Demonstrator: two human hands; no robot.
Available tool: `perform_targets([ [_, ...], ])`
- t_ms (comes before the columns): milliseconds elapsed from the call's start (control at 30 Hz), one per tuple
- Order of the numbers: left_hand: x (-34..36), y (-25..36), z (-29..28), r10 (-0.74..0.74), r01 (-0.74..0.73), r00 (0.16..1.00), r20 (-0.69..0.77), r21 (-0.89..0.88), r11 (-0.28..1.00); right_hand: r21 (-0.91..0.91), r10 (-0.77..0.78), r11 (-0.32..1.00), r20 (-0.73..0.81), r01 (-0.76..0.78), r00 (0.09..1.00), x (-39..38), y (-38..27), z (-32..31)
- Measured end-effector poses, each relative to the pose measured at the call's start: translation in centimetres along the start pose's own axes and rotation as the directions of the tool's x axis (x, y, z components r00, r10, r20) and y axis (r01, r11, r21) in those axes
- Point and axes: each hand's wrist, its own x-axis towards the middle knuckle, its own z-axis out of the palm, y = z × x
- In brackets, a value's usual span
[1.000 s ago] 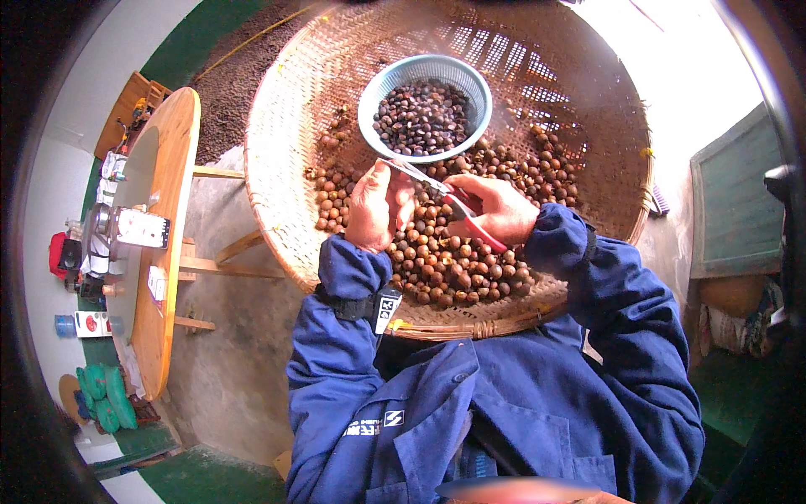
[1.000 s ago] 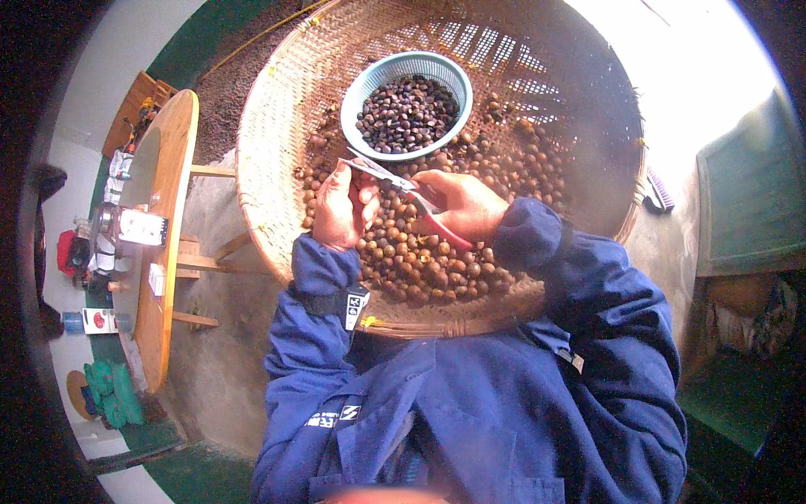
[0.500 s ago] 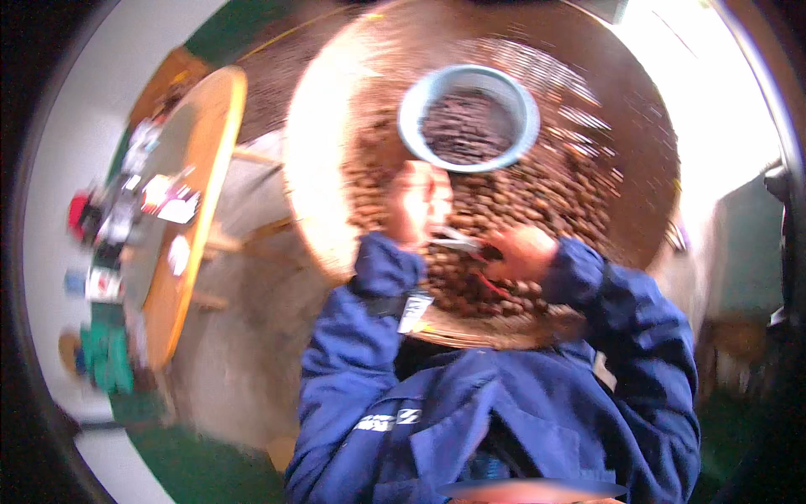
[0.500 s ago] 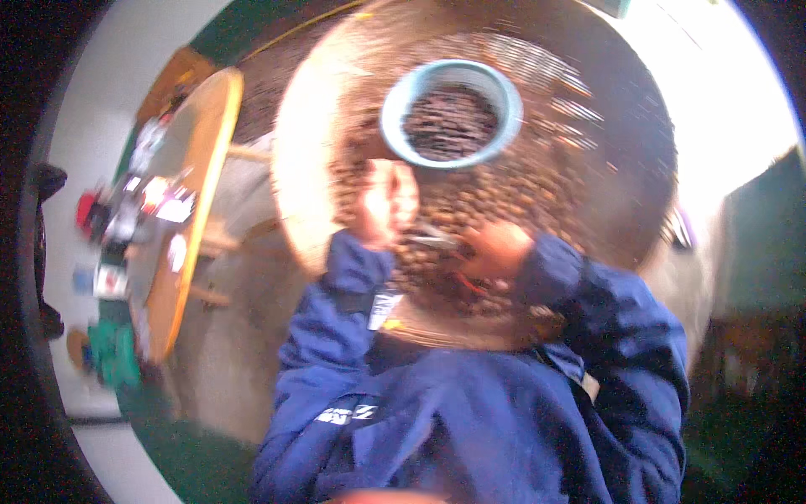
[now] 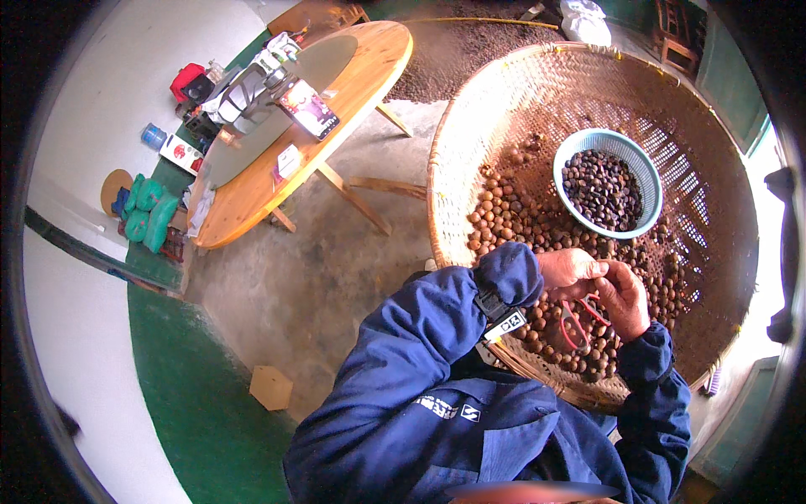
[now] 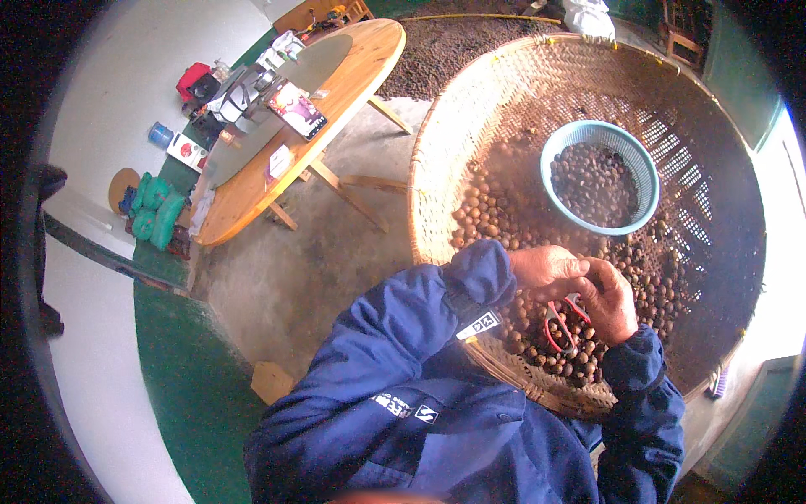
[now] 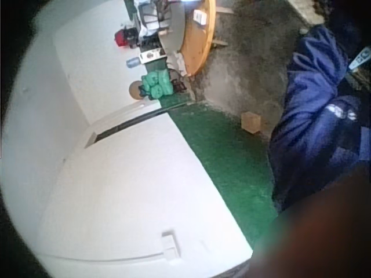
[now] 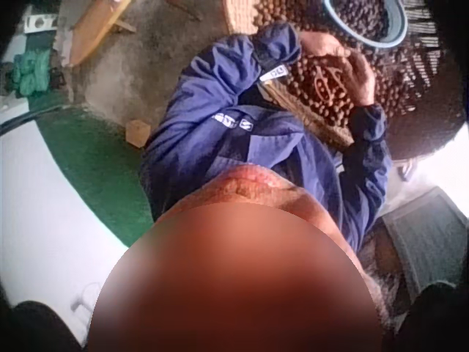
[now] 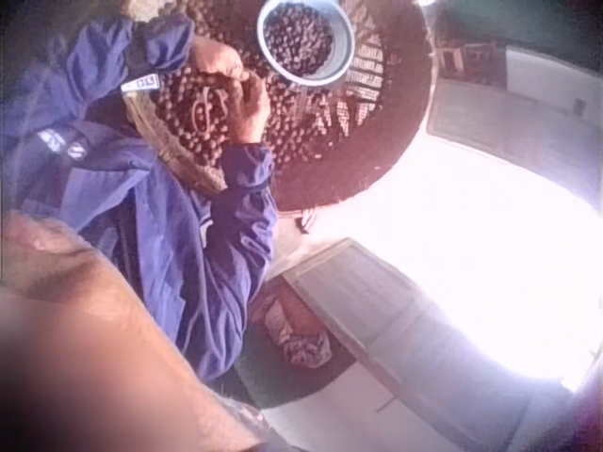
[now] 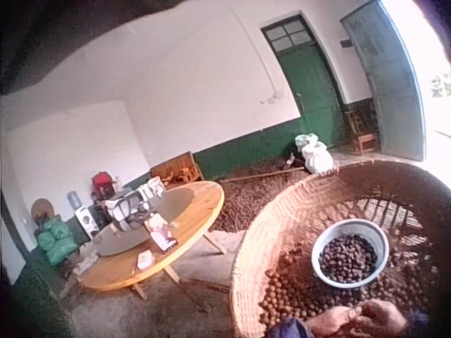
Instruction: The person uses red-handled scissors to cut the shells of brown nuts held in the left hand, then removes the inner kernel and places it into a small blue bowl set inside a large woven basket. The process repeats continuously with each nut handled one at a time.
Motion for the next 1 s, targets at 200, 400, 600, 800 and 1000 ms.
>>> perform_targets([
  [200, -0.6, 1.5, 0.5, -0.045, 0.046, 0.999, 0.017, -0.078, 0.996, 0.185, 0.120, 0.974, 0.089, -0.135, 0.989, -0.1, -0.8, -1.0],
  [400, -0.5, 4.3, 2.0, -0.109, 0.110, 0.991, -0.073, 0.009, 0.994, -0.078, -0.001, 0.997, 0.015, 0.002, 1.000, -0.1, -1.4, -2.2],
  [600, 0.9, 6.2, 3.8, 0.087, -0.038, 0.987, -0.131, 0.337, 0.941, -0.128, -0.058, 0.991, -0.067, 0.049, 0.996, -0.6, -2.8, -3.7],
  [800, 0.7, 4.8, 4.2, 0.046, -0.064, 0.992, -0.117, -0.153, 0.986, -0.082, 0.084, 0.992, -0.102, -0.093, 0.991, -0.5, -2.1, -3.4],
  [1000, 2.0, 2.7, 3.4, 0.158, -0.167, 0.975, -0.153, -0.045, 0.985, -0.176, -0.034, 0.984, -0.117, 0.013, 0.993, -0.4, -0.5, -3.3],
])
